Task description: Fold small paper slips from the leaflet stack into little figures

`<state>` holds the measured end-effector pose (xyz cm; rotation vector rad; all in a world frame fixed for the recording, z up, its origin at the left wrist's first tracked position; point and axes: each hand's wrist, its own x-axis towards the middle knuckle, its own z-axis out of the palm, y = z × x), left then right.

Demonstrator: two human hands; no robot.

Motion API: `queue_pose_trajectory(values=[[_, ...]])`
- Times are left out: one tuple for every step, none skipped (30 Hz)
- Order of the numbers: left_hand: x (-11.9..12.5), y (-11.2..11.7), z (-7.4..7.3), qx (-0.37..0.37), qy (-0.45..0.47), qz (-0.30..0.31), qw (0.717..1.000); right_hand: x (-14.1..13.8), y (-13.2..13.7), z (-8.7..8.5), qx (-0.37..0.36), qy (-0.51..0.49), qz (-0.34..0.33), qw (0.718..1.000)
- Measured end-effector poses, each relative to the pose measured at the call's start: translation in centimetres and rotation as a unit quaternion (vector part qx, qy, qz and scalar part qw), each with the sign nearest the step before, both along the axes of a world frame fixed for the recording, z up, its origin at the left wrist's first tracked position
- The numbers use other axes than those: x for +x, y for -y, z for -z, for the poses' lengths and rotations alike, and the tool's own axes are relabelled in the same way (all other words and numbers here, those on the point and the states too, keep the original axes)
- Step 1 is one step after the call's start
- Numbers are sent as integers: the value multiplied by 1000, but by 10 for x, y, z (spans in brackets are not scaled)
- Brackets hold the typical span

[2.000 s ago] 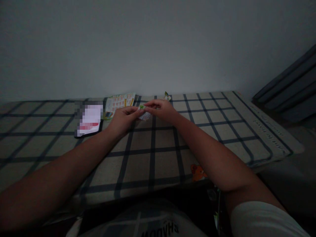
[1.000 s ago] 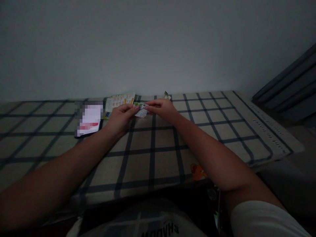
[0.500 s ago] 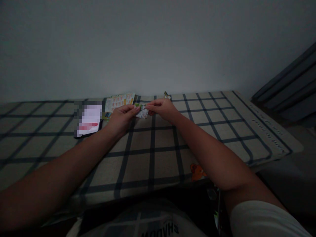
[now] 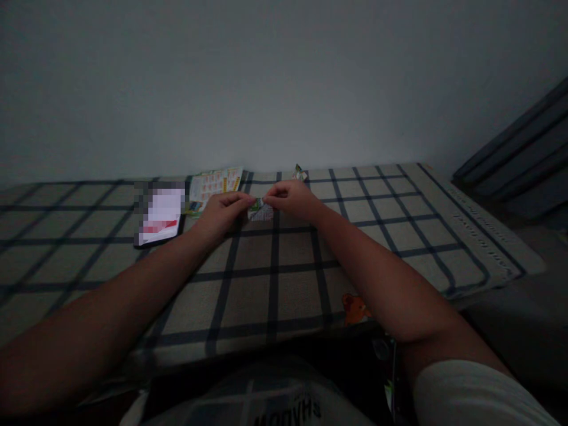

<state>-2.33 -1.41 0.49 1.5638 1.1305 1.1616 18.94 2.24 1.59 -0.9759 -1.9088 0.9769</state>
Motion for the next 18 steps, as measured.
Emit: queue_pose_trajectory(values=[[0, 0, 0, 4, -3, -1, 1000, -1, 0, 0, -9, -6, 3, 1000], [0, 0, 0, 9, 0, -3, 1000, -1, 0, 0, -23, -16, 7, 1000], [1, -1, 0, 12, 9, -4, 1000, -2, 0, 0, -39, -31, 10, 999], [1, -2, 0, 11, 23, -7, 1000, -3, 0, 0, -57, -46, 12, 997], [2, -3, 0, 8, 42, -11, 999, -4, 1, 0, -75, -60, 12, 995], [2, -4, 1, 2, 63, -18, 998, -5, 2, 0, -92, -72, 8, 993], [3, -5, 1, -3, 82, -24, 996, -5, 3, -1, -104, -76, 3, 992], [3, -5, 1, -8, 97, -28, 995, -6, 4, -2, -110, -72, -4, 991], [4, -6, 1, -14, 108, -30, 994, -6, 5, -2, -109, -61, -10, 992], [4, -5, 1, -22, 117, -27, 993, -6, 6, -3, -102, -48, -15, 993], [5, -5, 1, -31, 124, -20, 992, -6, 7, -4, -91, -35, -18, 995], [5, -4, 1, -43, 133, -8, 990, -5, 7, -5, -79, -25, -19, 996], [6, -4, 1, -56, 144, 5, 988, -4, 7, -6, -67, -18, -20, 997], [6, -3, 1, -71, 155, 18, 985, -4, 7, -6, -57, -12, -21, 998], [6, -3, 1, -87, 165, 30, 982, -3, 6, -6, -49, -8, -22, 999], [6, -2, 1, -101, 170, 40, 979, -2, 5, -6, -42, -3, -22, 999], [5, -2, 0, -115, 169, 48, 978, -1, 5, -6, -36, 2, -22, 999], [5, -2, 0, -125, 164, 52, 977, -1, 4, -6, -29, 8, -21, 999]])
